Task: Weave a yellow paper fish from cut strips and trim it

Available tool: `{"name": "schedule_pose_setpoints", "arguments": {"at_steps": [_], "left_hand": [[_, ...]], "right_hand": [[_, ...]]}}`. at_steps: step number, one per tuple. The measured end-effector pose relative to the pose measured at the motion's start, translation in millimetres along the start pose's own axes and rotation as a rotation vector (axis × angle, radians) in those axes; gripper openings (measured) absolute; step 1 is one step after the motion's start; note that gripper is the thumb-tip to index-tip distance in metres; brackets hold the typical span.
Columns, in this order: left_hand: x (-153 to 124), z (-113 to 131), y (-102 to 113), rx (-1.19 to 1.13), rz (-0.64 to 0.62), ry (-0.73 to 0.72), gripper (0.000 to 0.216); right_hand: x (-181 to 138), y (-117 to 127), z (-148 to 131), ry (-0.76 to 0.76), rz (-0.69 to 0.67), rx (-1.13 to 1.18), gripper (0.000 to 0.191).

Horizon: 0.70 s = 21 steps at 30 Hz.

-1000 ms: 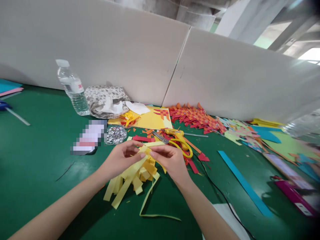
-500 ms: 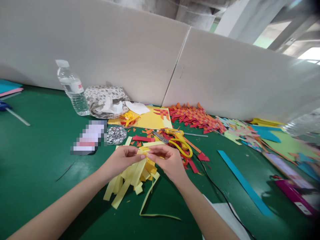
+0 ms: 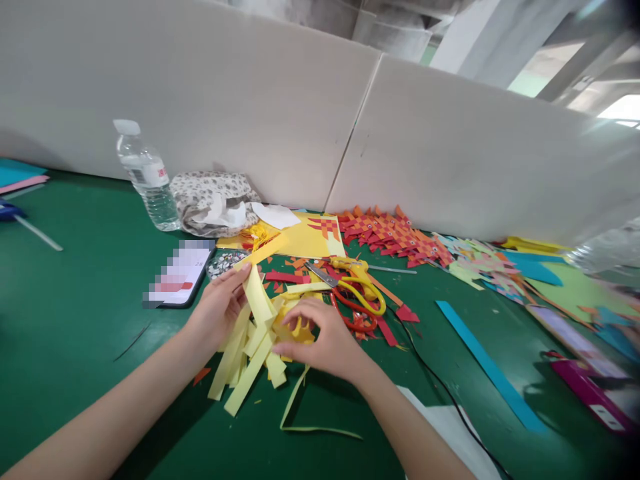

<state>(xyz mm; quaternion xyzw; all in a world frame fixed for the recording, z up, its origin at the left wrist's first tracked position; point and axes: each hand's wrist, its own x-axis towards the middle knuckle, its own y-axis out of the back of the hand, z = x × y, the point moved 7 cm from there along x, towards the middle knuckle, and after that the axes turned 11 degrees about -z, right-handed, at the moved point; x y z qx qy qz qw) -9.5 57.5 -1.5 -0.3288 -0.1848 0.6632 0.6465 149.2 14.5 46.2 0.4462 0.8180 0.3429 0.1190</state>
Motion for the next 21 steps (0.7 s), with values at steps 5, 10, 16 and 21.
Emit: {"name": "schedule_pose_setpoints", "arguments": {"at_steps": [5, 10, 16, 21], "left_hand": [[0.2, -5.0, 1.8, -0.02, 0.007, -0.016, 0.004], [0.0, -6.6, 1.3, -0.023, 0.024, 0.011, 0.007], [-0.6, -10.7, 0.3, -0.027, -0.023, 0.027, 0.007], [0.6, -12.5, 3.8, -0.001, -0.01, 0.048, 0.002]], "right_hand": [[-0.4, -21.8, -13.1, 0.125, -0.097, -0.224, 0.03], [5.0, -35.4, 6.8, -0.016, -0.093, -0.349, 0.02], [6.6, -37.3, 21.4, -0.144, -0.05, -0.178, 0.011], [5.7, -14.8, 21.5, -0.118, 0.099, 0.024, 0.006]]}}
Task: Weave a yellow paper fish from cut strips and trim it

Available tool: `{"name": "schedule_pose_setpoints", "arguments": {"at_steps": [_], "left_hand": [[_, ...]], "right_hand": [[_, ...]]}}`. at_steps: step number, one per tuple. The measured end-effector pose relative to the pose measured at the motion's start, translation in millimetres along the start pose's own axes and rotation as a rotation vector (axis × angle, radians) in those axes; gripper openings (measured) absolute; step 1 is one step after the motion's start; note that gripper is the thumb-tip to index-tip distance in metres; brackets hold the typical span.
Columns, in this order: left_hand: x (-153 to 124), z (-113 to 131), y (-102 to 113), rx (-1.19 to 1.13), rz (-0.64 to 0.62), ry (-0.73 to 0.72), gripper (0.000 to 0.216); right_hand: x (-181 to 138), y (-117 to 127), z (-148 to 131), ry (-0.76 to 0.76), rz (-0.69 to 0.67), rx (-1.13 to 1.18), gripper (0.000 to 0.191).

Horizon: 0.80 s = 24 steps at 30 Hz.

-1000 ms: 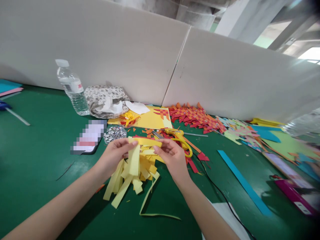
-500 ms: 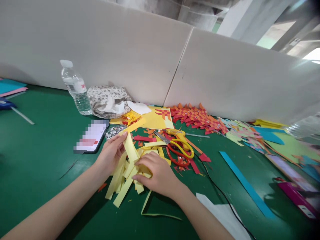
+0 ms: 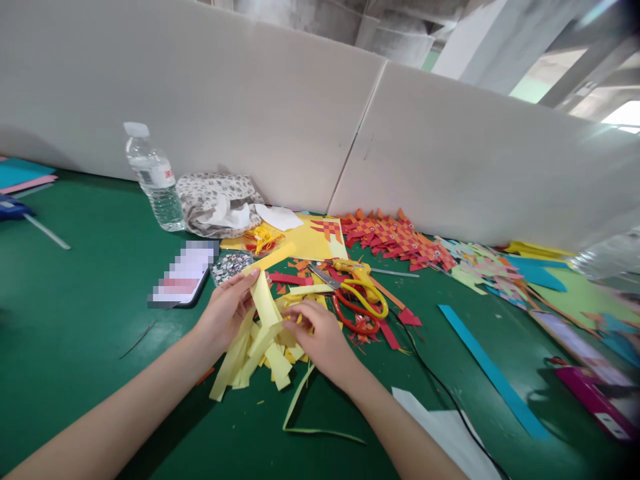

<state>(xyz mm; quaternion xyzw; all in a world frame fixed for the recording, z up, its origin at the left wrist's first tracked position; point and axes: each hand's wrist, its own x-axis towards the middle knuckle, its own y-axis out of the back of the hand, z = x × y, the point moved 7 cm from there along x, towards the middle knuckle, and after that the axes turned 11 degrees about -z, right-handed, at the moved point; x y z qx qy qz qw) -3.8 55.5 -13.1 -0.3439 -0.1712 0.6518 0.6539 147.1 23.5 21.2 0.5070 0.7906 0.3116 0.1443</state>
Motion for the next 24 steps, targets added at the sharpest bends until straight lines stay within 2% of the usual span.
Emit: {"name": "schedule_pose_setpoints", "arguments": {"at_steps": [4, 7, 10, 16, 19, 24], "left_hand": [[-0.1, 0.7, 1.6, 0.023, 0.019, 0.02, 0.004], [0.4, 2.2, 1.6, 0.025, 0.013, 0.007, 0.005], [1.5, 2.9, 1.9, 0.023, 0.003, -0.012, 0.005], [3.3, 1.0, 2.3, 0.086, -0.047, 0.01, 0.006], [0.0, 4.2, -4.5, 0.221, -0.114, 0.024, 0.014], [-9.5, 18.8, -18.7, 0.503, -0.167, -0.06, 0.02]], "right_hand": [[-0.2, 27.2, 9.4, -0.013, 0.17, 0.282, 0.013], [1.6, 33.8, 25.2, -0.074, 0.196, 0.571, 0.018], [1.9, 37.8, 37.7, -0.123, 0.238, 0.73, 0.024], [-1.0, 50.7, 47.0, -0.121, 0.366, 0.78, 0.029], [-3.1, 57.8, 48.1, -0.128, 0.417, 0.735, 0.025], [-6.9, 66.9, 43.5, -0.123, 0.463, 0.644, 0.026]]}}
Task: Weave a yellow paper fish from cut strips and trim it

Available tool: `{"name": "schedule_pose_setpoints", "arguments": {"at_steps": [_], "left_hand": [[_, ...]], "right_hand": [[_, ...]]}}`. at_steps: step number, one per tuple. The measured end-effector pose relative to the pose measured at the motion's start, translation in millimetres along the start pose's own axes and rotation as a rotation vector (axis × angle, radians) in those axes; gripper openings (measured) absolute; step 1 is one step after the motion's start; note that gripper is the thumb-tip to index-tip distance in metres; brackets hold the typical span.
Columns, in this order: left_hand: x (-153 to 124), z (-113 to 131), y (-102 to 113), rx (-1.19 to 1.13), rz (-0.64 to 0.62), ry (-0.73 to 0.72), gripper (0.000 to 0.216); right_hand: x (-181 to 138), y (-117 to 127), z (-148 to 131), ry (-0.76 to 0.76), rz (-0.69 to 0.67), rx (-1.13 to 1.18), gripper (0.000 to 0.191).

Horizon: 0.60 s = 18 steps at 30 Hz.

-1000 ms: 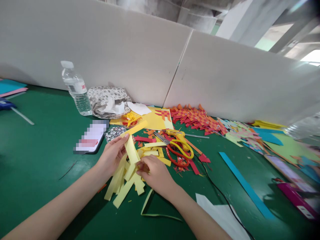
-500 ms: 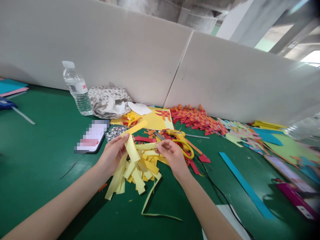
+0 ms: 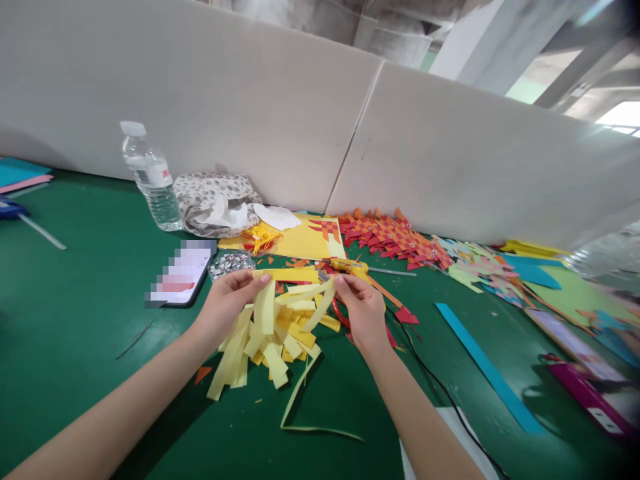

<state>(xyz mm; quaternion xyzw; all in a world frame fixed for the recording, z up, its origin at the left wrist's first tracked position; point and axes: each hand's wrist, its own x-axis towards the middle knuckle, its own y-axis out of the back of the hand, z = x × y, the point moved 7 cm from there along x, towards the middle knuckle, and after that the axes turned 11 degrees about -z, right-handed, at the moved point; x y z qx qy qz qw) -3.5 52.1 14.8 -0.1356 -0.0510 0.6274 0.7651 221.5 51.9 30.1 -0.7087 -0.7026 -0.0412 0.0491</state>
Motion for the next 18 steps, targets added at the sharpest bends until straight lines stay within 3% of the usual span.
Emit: {"name": "schedule_pose_setpoints", "arguments": {"at_steps": [9, 18], "left_hand": [[-0.3, -4.0, -6.9, 0.154, -0.084, -0.001, 0.021], [-1.4, -1.3, -8.0, 0.22, -0.084, -0.015, 0.021]], "right_hand": [[-1.4, -3.6, -9.0, 0.122, -0.035, -0.161, 0.019], [-5.1, -7.8, -20.7, 0.188, -0.048, -0.244, 0.015]]}}
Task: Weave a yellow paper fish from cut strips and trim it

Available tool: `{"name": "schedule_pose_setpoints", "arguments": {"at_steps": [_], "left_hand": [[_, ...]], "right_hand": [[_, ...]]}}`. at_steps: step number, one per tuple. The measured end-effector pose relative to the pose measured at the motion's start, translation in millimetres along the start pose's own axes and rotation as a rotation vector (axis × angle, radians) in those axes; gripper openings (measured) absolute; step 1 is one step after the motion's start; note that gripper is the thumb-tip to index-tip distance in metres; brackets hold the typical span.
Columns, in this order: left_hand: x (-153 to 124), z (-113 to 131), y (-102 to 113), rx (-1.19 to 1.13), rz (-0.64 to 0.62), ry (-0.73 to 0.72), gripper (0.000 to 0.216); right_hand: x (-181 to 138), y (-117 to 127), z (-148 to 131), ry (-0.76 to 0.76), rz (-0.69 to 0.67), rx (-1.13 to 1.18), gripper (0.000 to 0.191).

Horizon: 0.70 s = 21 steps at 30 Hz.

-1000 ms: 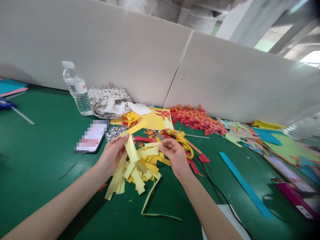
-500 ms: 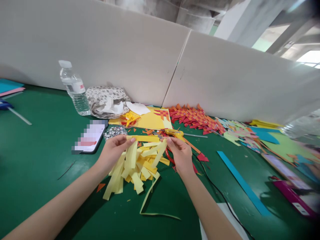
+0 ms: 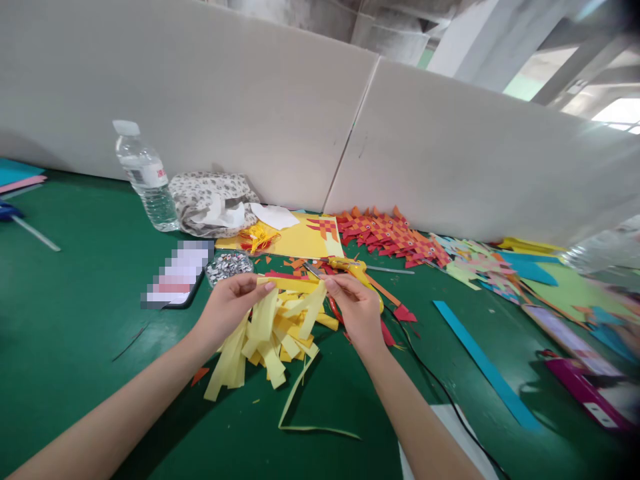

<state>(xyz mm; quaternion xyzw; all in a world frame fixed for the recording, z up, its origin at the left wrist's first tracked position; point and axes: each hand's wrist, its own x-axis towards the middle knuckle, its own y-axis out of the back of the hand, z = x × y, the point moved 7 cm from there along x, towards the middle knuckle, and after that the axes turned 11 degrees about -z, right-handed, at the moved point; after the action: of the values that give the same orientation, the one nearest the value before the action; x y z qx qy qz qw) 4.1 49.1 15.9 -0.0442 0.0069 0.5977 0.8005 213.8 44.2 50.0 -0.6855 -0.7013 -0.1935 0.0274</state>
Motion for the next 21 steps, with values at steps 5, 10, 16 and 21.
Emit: {"name": "schedule_pose_setpoints", "arguments": {"at_steps": [5, 10, 16, 21], "left_hand": [[0.8, -2.1, -0.8, 0.069, -0.019, 0.01, 0.022], [0.0, 0.8, -6.3, 0.085, -0.046, -0.011, 0.018], [-2.2, 3.2, -9.7, 0.129, -0.029, -0.033, 0.018], [-5.8, 6.7, -10.0, 0.101, -0.001, -0.072, 0.017]], "right_hand": [[-1.0, -4.2, -1.7, 0.02, -0.02, -0.022, 0.012], [-3.7, -12.6, -0.7, -0.025, -0.077, 0.018, 0.009], [-5.9, -19.6, -3.1, -0.064, -0.129, 0.082, 0.01], [-8.8, -17.1, -7.8, -0.062, -0.082, 0.231, 0.01]]}}
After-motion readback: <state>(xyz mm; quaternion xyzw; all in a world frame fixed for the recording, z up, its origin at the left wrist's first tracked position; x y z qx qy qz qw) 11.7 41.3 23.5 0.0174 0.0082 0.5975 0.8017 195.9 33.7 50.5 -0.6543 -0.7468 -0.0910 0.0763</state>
